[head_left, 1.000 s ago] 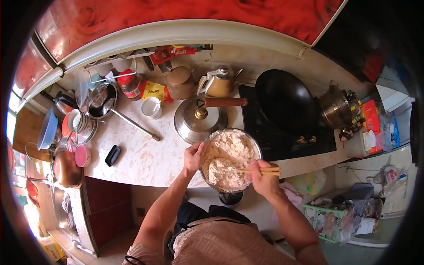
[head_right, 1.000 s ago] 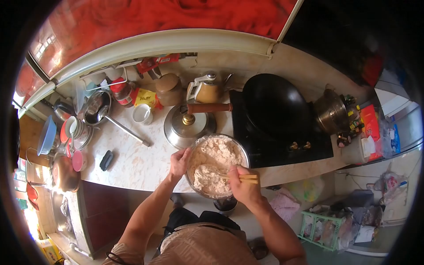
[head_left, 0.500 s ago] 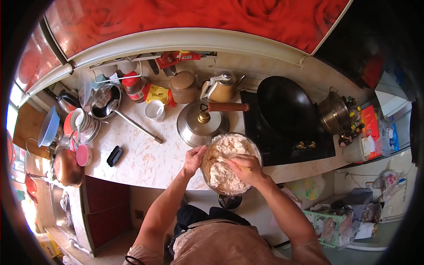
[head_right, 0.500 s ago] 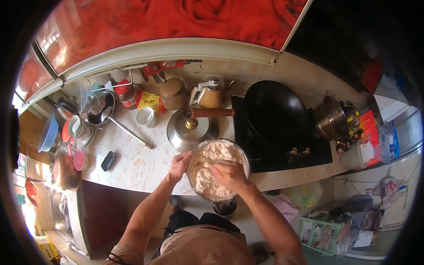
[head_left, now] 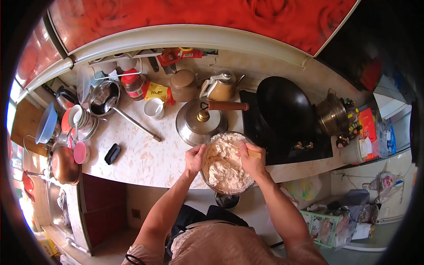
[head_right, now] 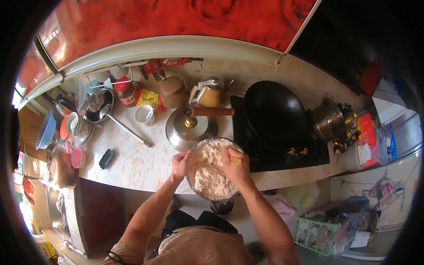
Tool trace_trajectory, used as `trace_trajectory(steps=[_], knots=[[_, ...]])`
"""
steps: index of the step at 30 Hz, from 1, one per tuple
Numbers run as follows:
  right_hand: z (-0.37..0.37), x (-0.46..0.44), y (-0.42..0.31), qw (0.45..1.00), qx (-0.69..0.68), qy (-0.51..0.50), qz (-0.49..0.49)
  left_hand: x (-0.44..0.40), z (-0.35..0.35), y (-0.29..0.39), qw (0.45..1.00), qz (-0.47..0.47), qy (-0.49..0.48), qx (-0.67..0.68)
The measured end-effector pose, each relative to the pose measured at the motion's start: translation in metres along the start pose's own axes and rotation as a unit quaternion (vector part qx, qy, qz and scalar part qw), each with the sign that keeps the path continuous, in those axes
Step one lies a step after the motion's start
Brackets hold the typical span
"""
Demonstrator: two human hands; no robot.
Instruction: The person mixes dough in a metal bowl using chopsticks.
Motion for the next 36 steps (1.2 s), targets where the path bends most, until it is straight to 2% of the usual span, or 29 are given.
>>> trace_trajectory(steps=[1,2,6,8,9,11,12,15,17,19,21,23,24,26,27,28,29,31,33,36], knots=[[-0.002,0.007,0.003,0.999,-0.032,0.004,-0.036,0.001,-0.001,0.002,1.0,0.001,0.0,0.001],[0.0,0.017,0.0,1.0,-0.007,0.006,-0.006,0.002,-0.001,0.004,1.0,-0.002,0.007,0.008],[0.02,0.051,-0.018,1.0,-0.009,0.022,-0.005,0.005,-0.005,0.006,0.998,-0.004,0.022,0.053],[0.03,0.06,-0.021,0.999,0.031,0.014,0.033,0.006,-0.003,0.012,0.999,-0.005,0.026,0.034],[0.033,0.059,-0.022,0.999,0.033,0.017,0.036,0.007,-0.004,0.013,0.999,-0.003,0.029,0.014],[0.037,0.058,-0.02,0.999,-0.021,0.018,-0.017,0.007,-0.006,0.012,0.999,-0.009,0.03,0.026],[0.041,0.055,-0.021,0.998,-0.005,0.024,-0.053,0.006,-0.005,0.009,0.999,-0.012,0.031,0.035],[0.045,0.035,-0.029,0.998,0.018,0.039,-0.044,0.002,-0.002,0.001,1.0,-0.023,0.019,0.01],[0.031,0.026,-0.003,0.998,0.01,0.039,-0.051,0.001,-0.005,0.004,0.999,-0.008,0.02,0.026],[0.016,0.018,0.024,0.993,0.1,-0.03,-0.056,0.007,-0.004,0.007,0.999,0.009,0.018,0.037],[0.021,0.004,0.024,0.997,0.052,-0.025,-0.059,0.008,-0.004,0.013,0.999,0.008,0.016,0.03],[0.027,-0.007,0.01,0.985,0.157,-0.034,0.056,0.007,-0.007,0.01,0.999,0.001,0.021,0.04],[0.025,-0.011,0.004,0.986,0.156,-0.034,0.056,0.007,-0.007,0.009,0.998,-0.004,0.027,0.05],[0.019,-0.015,-0.019,0.984,-0.057,0.096,0.136,0.007,-0.005,0.01,0.999,0.006,0.032,0.039],[0.016,-0.012,-0.025,0.985,-0.06,0.095,0.133,0.01,-0.006,0.01,0.999,0.018,0.034,0.031],[0.013,-0.009,-0.023,0.971,-0.223,0.088,0.013,0.012,-0.007,0.011,0.999,0.02,0.035,0.028],[0.006,-0.006,-0.018,0.917,-0.377,0.077,-0.107,0.013,-0.008,0.013,0.999,0.016,0.042,0.023],[-0.001,-0.007,-0.019,0.919,-0.374,0.083,-0.096,0.012,-0.007,0.011,0.999,0.013,0.051,0.013],[0.002,-0.017,-0.027,0.92,-0.37,0.122,-0.03,0.01,-0.006,0.008,0.999,0.013,0.044,-0.029],[0.015,-0.042,-0.062,0.895,-0.434,0.102,-0.004,0.01,-0.006,0.008,0.998,0.023,0.045,-0.041]])
Point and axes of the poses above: each hand's wrist, its own x-axis away from the middle knuckle, its own z-axis out of the back of the hand, y = z × x, the point moved 3 cm from there along -x, towards the middle knuckle, and after that the axes turned 1 degree about x, right-handed, at the moved point
